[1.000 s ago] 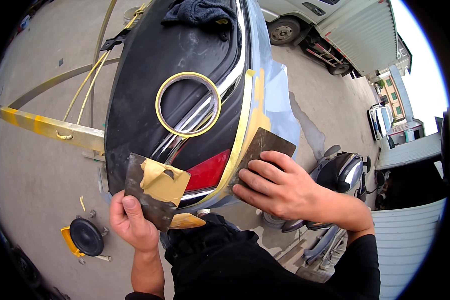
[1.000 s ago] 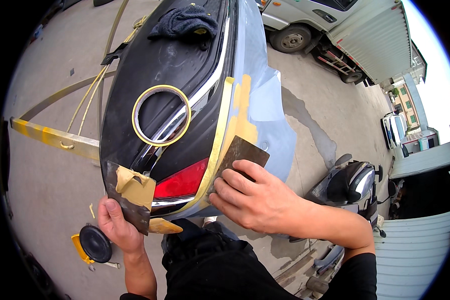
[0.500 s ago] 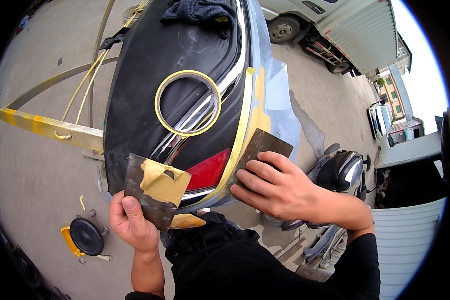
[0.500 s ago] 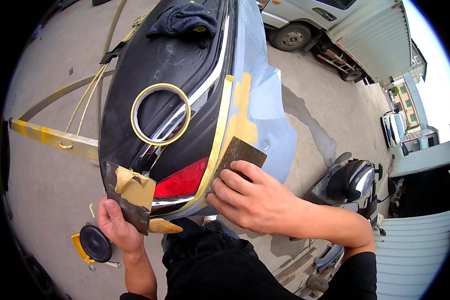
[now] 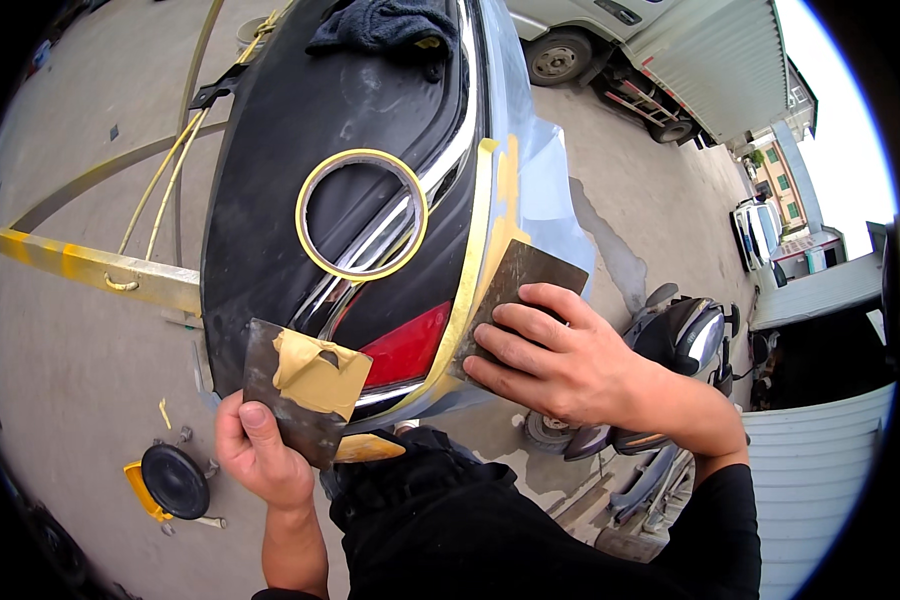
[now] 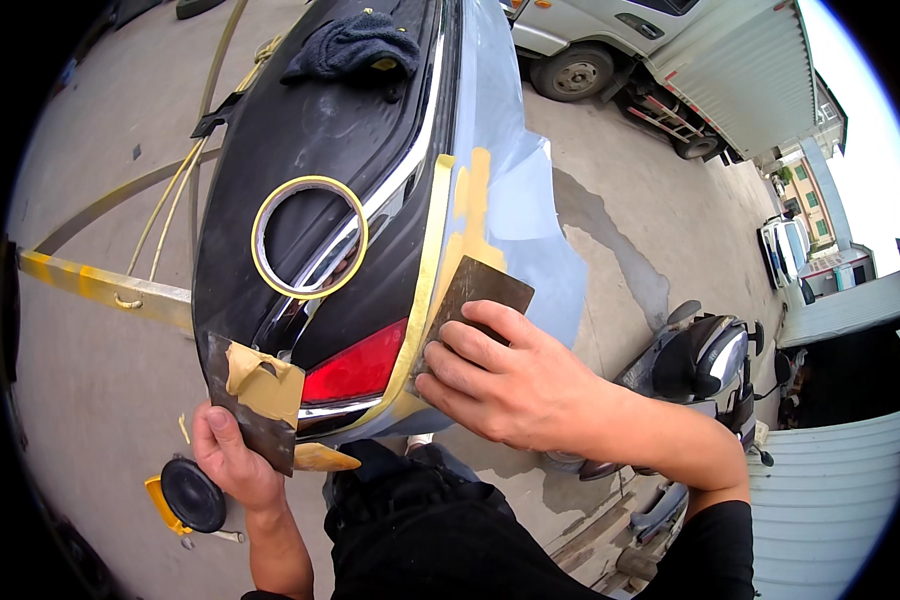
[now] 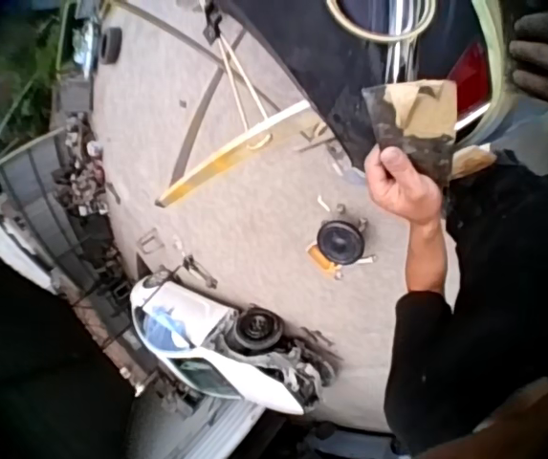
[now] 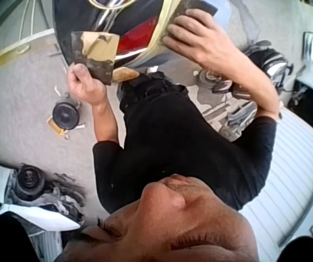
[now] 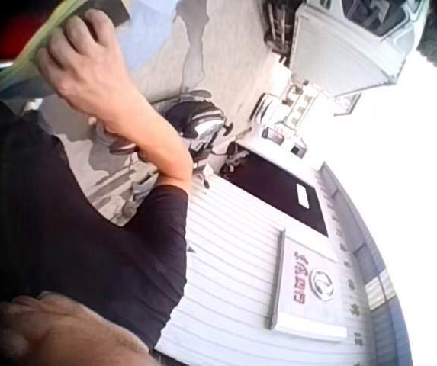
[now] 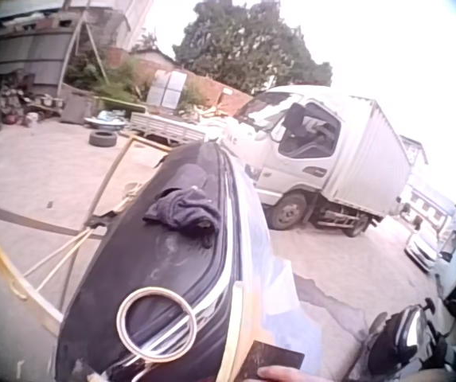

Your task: The person applies a yellow body filler to a gray car bumper using a spreader and a yellow sponge. The person repeatedly scoops filler from the spreader and spreads it over the taped-off area of the bumper.

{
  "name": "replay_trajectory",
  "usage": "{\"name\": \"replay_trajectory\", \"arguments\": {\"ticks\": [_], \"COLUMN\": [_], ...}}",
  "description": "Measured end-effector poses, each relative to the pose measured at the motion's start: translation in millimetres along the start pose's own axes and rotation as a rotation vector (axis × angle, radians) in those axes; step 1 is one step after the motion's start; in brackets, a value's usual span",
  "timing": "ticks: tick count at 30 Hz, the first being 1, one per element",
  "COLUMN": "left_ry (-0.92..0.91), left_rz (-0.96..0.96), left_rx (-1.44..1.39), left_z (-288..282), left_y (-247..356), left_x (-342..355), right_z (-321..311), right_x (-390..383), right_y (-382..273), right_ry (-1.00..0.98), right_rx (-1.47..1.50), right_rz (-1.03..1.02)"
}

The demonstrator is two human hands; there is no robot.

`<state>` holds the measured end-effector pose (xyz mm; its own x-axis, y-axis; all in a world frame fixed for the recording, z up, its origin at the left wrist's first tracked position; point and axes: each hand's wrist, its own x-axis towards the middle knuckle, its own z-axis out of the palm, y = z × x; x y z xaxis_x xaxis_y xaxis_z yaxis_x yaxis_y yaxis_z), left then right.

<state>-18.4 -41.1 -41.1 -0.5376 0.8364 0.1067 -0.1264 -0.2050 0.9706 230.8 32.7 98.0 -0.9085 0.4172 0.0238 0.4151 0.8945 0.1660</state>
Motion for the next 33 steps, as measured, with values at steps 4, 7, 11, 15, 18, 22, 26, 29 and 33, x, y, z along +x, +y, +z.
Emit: {"name": "replay_trajectory", "arguments": {"ticks": [4,7,11,15,18,22,26,29,33], "left_ry": [-0.002,0.019,0.013,0.002,0.007,0.024,0.015,0.011,0.015], "left_rz": [-0.01,-0.001,-0.005,-0.001,0.001,-0.01,0.002,0.001,0.0], "left_rx": [-0.016,-0.005,-0.011,-0.007,-0.001,0.0,-0.002,-0.007,-0.006], "left_z": [0.5,3.5,3.7,3.3,2.9,4.1,4.2,3.7,3.3], "left_y": [0.1,1.5,3.5,1.9,1.8,2.8,3.1,2.6,2.4], "left_x": [-0.3,-0.3,-0.7,0.3,0.1,-0.2,0.3,0.4,0.3], "right_z": [0.1,-3.2,-2.2,1.8,-1.5,-4.5,1.3,-1.4,-12.4], "right_x": [-1.2,0.3,1.0,0.0,-0.8,0.4,1.1,1.7,0.5], "right_y": [1.5,2.5,7.6,10.8,9.7,13.2,17.2,17.4,17.8], "right_ry": [-0.042,-0.069,0.013,0.0,-0.01,0.021,0.014,-0.026,-0.06], "right_rx": [0.014,0.013,-0.002,0.013,0.012,0.01,0.037,0.034,0.017], "right_rz": [0.008,0.001,-0.024,-0.027,-0.023,-0.021,-0.013,-0.018,-0.01]}}
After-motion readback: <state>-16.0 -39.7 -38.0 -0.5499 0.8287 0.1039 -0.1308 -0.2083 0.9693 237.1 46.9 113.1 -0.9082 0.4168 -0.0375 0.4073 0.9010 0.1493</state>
